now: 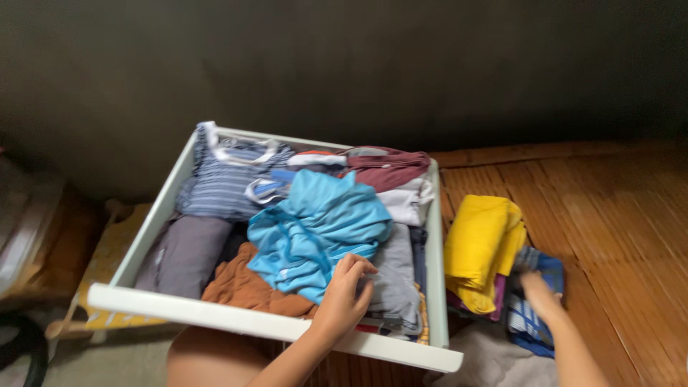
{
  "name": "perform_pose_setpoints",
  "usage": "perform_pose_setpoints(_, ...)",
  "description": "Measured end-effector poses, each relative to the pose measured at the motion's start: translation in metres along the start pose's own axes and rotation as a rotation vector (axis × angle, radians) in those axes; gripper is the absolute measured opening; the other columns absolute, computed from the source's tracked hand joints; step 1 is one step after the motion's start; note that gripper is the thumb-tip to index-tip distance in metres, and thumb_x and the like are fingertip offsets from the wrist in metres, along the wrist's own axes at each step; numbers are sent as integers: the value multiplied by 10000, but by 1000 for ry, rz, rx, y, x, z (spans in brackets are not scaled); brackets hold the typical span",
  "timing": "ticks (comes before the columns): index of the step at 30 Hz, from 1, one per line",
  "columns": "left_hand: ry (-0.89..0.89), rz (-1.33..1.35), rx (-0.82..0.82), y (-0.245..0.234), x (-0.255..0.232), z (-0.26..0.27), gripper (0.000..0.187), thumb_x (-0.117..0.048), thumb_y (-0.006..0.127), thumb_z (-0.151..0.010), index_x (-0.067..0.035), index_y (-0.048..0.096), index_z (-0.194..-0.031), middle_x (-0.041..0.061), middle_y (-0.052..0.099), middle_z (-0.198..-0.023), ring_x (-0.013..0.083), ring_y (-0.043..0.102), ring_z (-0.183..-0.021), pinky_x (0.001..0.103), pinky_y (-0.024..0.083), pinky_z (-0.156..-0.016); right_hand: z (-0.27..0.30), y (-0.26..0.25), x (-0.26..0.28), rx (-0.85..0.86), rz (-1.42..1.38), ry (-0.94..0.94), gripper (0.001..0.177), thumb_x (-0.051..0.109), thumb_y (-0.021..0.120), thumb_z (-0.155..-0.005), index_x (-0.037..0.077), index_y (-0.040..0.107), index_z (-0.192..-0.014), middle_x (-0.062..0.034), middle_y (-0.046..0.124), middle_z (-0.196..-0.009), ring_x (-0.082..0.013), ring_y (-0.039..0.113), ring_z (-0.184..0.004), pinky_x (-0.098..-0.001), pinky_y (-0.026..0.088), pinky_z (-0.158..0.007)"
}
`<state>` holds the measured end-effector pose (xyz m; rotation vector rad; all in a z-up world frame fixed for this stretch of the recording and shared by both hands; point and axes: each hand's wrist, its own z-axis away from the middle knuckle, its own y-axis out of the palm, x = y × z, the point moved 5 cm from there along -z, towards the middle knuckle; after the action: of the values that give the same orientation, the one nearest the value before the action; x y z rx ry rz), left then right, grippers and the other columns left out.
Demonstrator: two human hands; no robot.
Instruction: The person folds various shirts and garments from a white drawer and places them on the floor beside the drawer. The person handles yellow, blue, striped, and gray shirts one at a time, folding each neatly.
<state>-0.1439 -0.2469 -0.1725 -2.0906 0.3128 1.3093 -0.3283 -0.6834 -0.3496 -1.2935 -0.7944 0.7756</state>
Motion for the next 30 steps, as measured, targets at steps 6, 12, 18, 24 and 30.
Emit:
perform_pose_setpoints(6,41,-129,-186,-65,19,9,153,-34,621,-903,-52,640,-1054,128,603,-1068,305,581,-1016,405,477,-909,56,-118,124,-796,-658,-54,321,153,541,-1070,15,615,-1350,-197,577,-1445,-361,521,-1389,-435,385,-1211)
perform_pose_setpoints(12,-306,-830,-345,-168,108,12,500,-127,669,-825,-27,512,-1289,197,480,-1365,436,431,-1277,631,340,-1021,56,-169,313,-542,-694,-410,476,230,601,-968,57,559,-1410,-201,437,-1569,-372,380,-1491,-465,301,-1216)
perform_pose_setpoints(18,-731,-1124,-224,-222,187,12,775,-168,639,-888,-33,280,-1562,244,156,-1648,574,141,-1479,793,167,-1064,27,-136,418,-267,-270,-487,729,492,571,-923,230,346,-1565,-99,106,-1690,-325,67,-1558,-760,82,-1106)
perform_pose_setpoints(24,-781,-1134,-98,-225,225,4,714,-202,554,-960,-91,242,-1593,225,100,-1678,601,158,-1450,845,232,-1000,12,-96,426,-336,-148,-464,707,561,514,-904,303,341,-1539,-55,7,-1702,-287,-12,-1564,-835,30,-1049)
perform_pose_setpoints(30,-736,-1237,-194,-214,216,3,680,-227,560,-977,-127,273,-1586,208,112,-1682,583,169,-1474,845,235,-1024,11,-96,428,-423,-157,-481,684,549,496,-906,300,358,-1528,-49,20,-1704,-281,7,-1564,-828,33,-1059)
